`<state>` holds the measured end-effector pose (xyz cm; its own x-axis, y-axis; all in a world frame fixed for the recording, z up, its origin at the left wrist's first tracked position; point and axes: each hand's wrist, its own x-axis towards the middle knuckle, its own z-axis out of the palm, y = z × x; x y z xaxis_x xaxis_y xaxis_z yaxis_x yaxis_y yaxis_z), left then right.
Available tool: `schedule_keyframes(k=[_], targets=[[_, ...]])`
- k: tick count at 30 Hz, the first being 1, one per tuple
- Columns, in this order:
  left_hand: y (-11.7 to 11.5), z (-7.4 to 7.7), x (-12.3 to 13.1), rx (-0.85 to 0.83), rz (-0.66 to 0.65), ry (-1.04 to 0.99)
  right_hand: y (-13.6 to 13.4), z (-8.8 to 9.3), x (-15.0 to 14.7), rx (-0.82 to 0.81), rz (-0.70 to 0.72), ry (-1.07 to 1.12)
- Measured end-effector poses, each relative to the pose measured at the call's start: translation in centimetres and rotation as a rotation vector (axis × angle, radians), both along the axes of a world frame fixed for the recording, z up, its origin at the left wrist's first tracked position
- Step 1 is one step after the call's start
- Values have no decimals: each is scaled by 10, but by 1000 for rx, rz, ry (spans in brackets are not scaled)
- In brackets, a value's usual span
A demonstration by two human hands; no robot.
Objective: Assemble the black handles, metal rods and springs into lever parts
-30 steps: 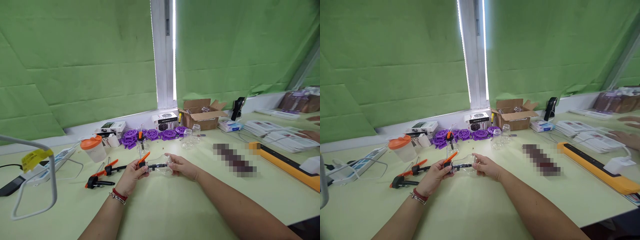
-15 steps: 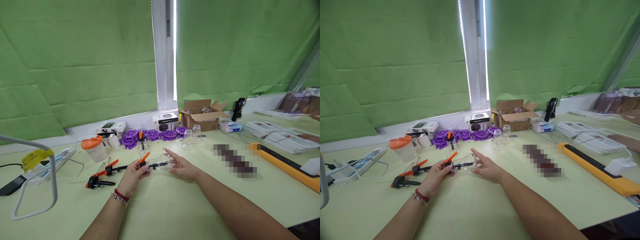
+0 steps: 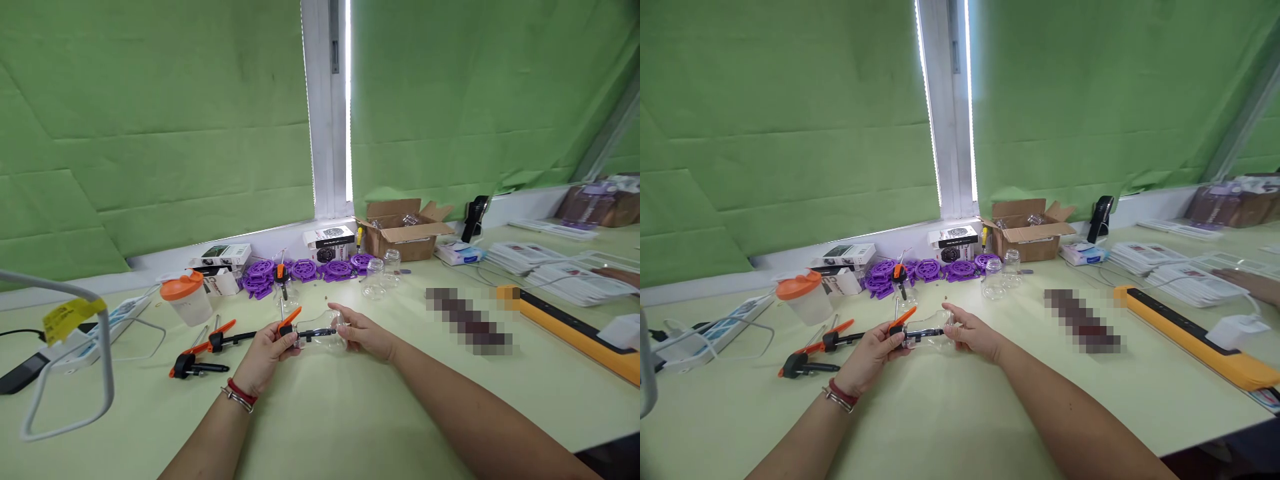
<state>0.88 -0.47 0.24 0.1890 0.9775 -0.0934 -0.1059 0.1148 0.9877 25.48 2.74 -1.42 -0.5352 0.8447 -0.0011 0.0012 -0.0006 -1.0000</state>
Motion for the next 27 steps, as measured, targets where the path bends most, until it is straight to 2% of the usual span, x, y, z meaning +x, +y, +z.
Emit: schedule_keyframes(k=[6, 13, 17, 21, 27], targets=[[0, 0, 1, 2, -16, -5, 1, -4, -4, 2, -25, -104], [-1, 5, -1, 64, 11, 65, 0, 3, -3, 42, 21, 39], [-3, 10, -1, 90, 31, 97, 0, 3, -1, 123, 65, 60], [-2, 9, -1, 34, 45, 66, 0, -1, 0, 308, 72, -17], [-1, 11, -2, -49, 51, 82, -2, 5, -2, 770, -23, -220]])
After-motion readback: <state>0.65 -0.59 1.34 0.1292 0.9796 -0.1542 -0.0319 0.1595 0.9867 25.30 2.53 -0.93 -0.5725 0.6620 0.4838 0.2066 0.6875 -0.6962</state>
